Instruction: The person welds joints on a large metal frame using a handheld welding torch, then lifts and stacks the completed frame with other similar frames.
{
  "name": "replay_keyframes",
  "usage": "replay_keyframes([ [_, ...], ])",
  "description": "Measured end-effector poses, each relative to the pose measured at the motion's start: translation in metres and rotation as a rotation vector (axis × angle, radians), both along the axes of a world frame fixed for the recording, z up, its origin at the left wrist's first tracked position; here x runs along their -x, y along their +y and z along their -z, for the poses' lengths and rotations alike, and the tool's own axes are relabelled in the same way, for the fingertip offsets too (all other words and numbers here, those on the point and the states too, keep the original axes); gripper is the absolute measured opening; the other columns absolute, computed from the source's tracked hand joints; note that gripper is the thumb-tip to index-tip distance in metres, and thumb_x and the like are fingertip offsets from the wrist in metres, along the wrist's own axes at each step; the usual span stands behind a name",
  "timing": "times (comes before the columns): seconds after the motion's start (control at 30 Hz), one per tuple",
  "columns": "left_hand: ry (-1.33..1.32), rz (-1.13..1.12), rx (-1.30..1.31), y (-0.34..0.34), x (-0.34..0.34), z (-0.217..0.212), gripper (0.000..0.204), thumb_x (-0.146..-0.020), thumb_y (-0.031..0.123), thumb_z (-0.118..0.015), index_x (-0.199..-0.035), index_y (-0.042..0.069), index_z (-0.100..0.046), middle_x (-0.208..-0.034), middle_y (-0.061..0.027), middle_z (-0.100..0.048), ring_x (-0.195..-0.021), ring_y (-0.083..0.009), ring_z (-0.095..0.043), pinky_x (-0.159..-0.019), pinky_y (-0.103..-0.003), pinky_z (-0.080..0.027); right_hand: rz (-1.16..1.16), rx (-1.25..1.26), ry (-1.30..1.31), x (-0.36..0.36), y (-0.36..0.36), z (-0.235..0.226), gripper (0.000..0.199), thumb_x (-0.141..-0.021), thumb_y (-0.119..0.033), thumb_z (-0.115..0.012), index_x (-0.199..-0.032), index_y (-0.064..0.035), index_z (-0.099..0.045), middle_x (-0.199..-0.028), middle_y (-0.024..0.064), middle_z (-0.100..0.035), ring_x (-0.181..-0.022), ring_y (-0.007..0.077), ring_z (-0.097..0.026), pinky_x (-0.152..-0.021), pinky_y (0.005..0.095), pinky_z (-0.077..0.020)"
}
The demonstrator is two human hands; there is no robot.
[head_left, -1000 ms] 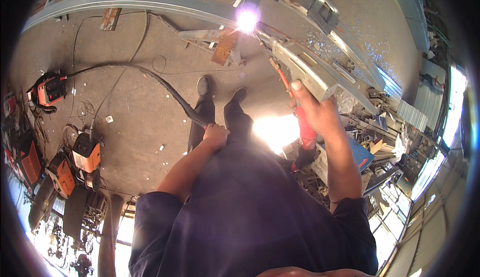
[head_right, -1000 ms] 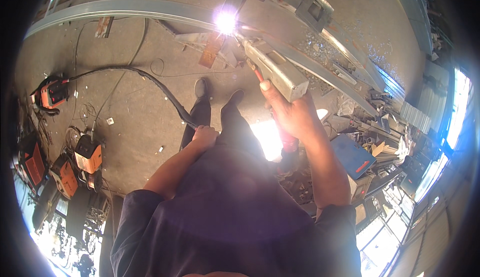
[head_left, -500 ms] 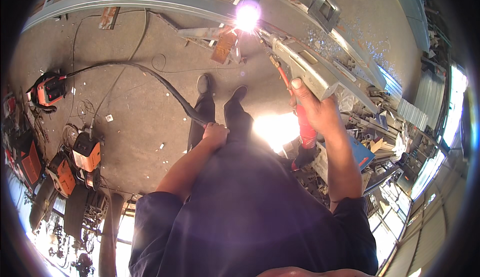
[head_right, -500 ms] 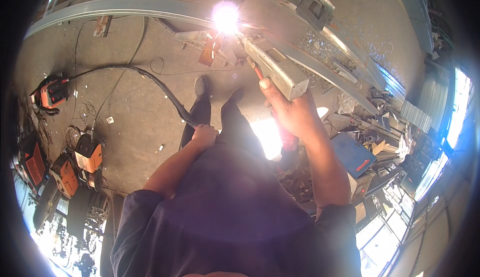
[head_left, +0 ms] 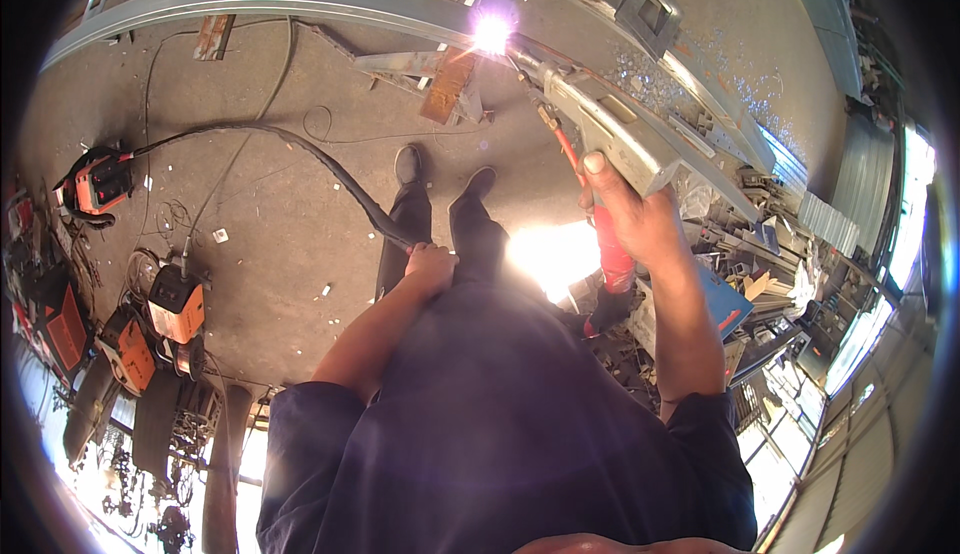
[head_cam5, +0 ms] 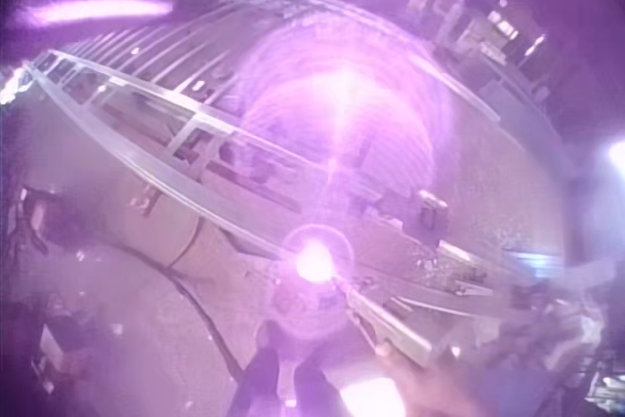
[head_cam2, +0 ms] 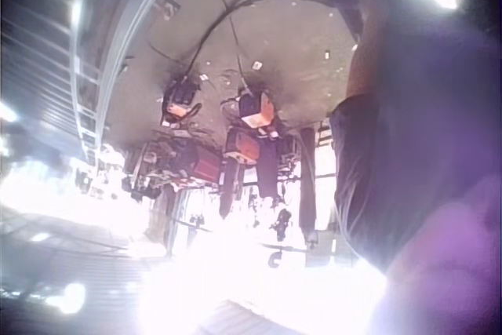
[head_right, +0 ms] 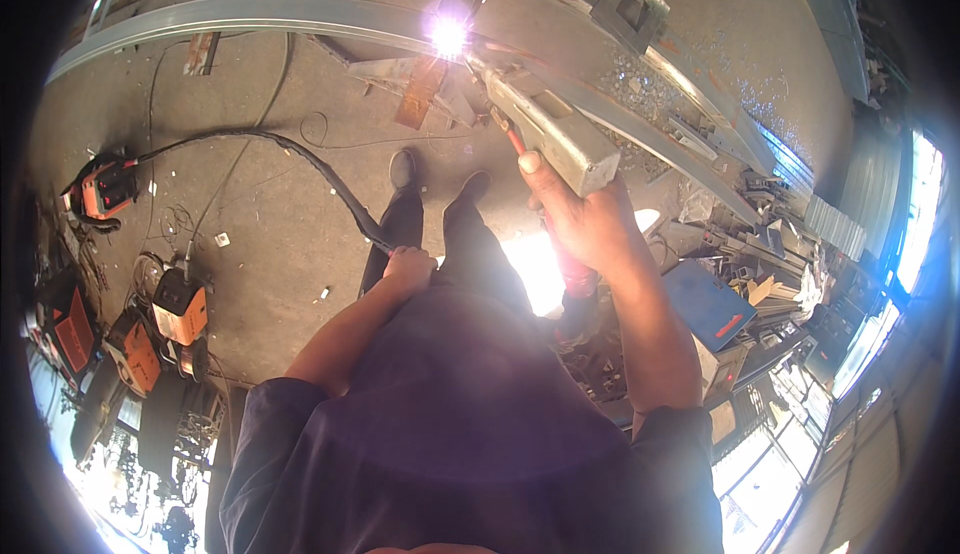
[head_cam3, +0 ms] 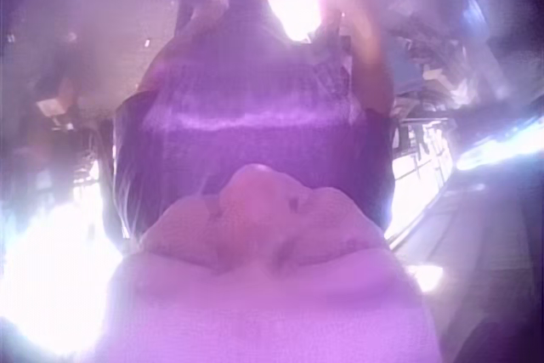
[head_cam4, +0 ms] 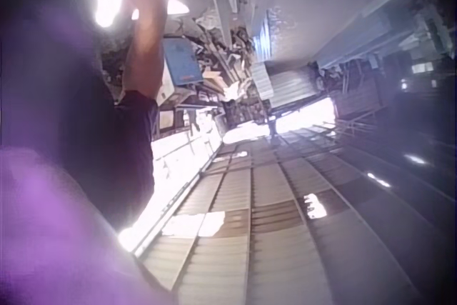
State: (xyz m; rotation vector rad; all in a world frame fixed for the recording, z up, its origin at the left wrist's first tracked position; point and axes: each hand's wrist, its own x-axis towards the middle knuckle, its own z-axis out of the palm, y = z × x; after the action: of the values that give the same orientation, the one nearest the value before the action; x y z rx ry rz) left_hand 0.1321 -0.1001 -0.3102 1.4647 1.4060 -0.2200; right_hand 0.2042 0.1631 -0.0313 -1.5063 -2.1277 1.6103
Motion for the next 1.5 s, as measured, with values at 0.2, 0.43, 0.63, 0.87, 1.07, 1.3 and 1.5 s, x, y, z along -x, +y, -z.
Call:
replay_keyframes([
  [0.2, 0.003, -0.017, -0.029, -0.008, -0.005, 0.012, 0.028, -0.089, 0.018, -0.055, -0.111, 0.015, -0.074, -0.114, -0.0117, -0.069, -0.118, -0.031, -0.06, -0.104, -0.046, -0.041, -0.007, 0.018, -0.036, -0.004, 0.0, 0.003, 0.036, -0.1, -0.033, -0.064, -0.114, -0.0001, -0.061, -0.085, 0.005, -0.063, -0.066, 0.0138, -0.062, -0.061, 0.0305, -0.0515],
  [0.43, 0.015, -0.027, -0.031, -0.007, -0.005, 0.009, 0.029, -0.091, 0.019, -0.054, -0.112, 0.014, -0.073, -0.115, -0.0127, -0.068, -0.118, -0.0325, -0.06, -0.105, -0.048, -0.041, -0.023, -0.105, 0.055, -0.009, -0.003, 0.008, 0.042, -0.099, -0.039, -0.063, -0.12, -0.0031, -0.064, -0.077, 0.0035, -0.063, -0.063, 0.0138, -0.06, -0.057, 0.0315, -0.0492],
  [0.63, -0.026, -0.071, -0.024, -0.007, -0.006, 0.02, 0.03, -0.089, 0.02, -0.057, -0.115, 0.013, -0.071, -0.115, -0.0136, -0.068, -0.118, -0.0338, -0.06, -0.103, -0.047, -0.045, 0.035, -0.058, 0.02, -0.01, -0.005, 0.001, 0.042, -0.098, -0.039, -0.065, -0.116, -0.0014, -0.066, -0.075, 0.0033, -0.063, -0.064, 0.0142, -0.06, -0.059, 0.0323, -0.0494],
  [0.87, -1.118, -0.732, 0.076, 0.09, 0.014, -0.096, 0.067, -0.084, 0.026, -0.076, -0.141, 0.004, -0.051, -0.136, -0.0175, -0.058, -0.128, -0.0288, -0.056, -0.107, -0.041, -0.044, -0.053, -0.032, 0.083, -0.037, -0.004, 0.013, 0.03, -0.101, -0.026, -0.062, -0.114, 0.0013, -0.06, -0.087, 0.0066, -0.064, -0.071, 0.0143, -0.063, -0.064, 0.0304, -0.0532],
  [1.07, -1.761, -0.872, 0.299, 0.134, -0.012, -0.168, 0.087, -0.097, 0.034, -0.069, -0.156, 0.003, -0.013, -0.138, -0.0141, -0.049, -0.124, -0.0209, -0.05, -0.102, -0.037, -0.044, -0.002, 0.077, 0.041, -0.04, -0.006, 0.027, 0.033, -0.096, -0.028, -0.07, -0.109, 0.002, -0.066, -0.09, 0.012, -0.068, -0.077, 0.0202, -0.065, -0.064, 0.0353, -0.0511],
  [1.3, -1.533, -0.957, 0.223, 0.138, -0.021, -0.166, 0.07, -0.099, 0.047, -0.062, -0.143, 0.003, -0.029, -0.1, -0.0056, -0.059, -0.089, -0.0121, -0.056, -0.076, -0.029, -0.048, -0.056, 0.002, 0.066, -0.038, -0.005, 0.035, 0.025, -0.099, -0.022, -0.066, -0.103, 0.0025, -0.066, -0.077, 0.0061, -0.066, -0.069, 0.0146, -0.064, -0.062, 0.0293, -0.0522],
  [1.5, -1.577, -0.978, 0.245, 0.142, -0.023, -0.166, 0.069, -0.098, 0.049, -0.062, -0.141, 0.003, -0.031, -0.099, -0.006, -0.059, -0.087, -0.0121, -0.057, -0.075, -0.027, -0.048, -0.072, -0.017, 0.109, -0.034, -0.001, 0.033, 0.025, -0.098, -0.021, -0.067, -0.105, 0.0029, -0.066, -0.077, 0.0067, -0.067, -0.069, 0.015, -0.064, -0.063, 0.0301, -0.0529],
])
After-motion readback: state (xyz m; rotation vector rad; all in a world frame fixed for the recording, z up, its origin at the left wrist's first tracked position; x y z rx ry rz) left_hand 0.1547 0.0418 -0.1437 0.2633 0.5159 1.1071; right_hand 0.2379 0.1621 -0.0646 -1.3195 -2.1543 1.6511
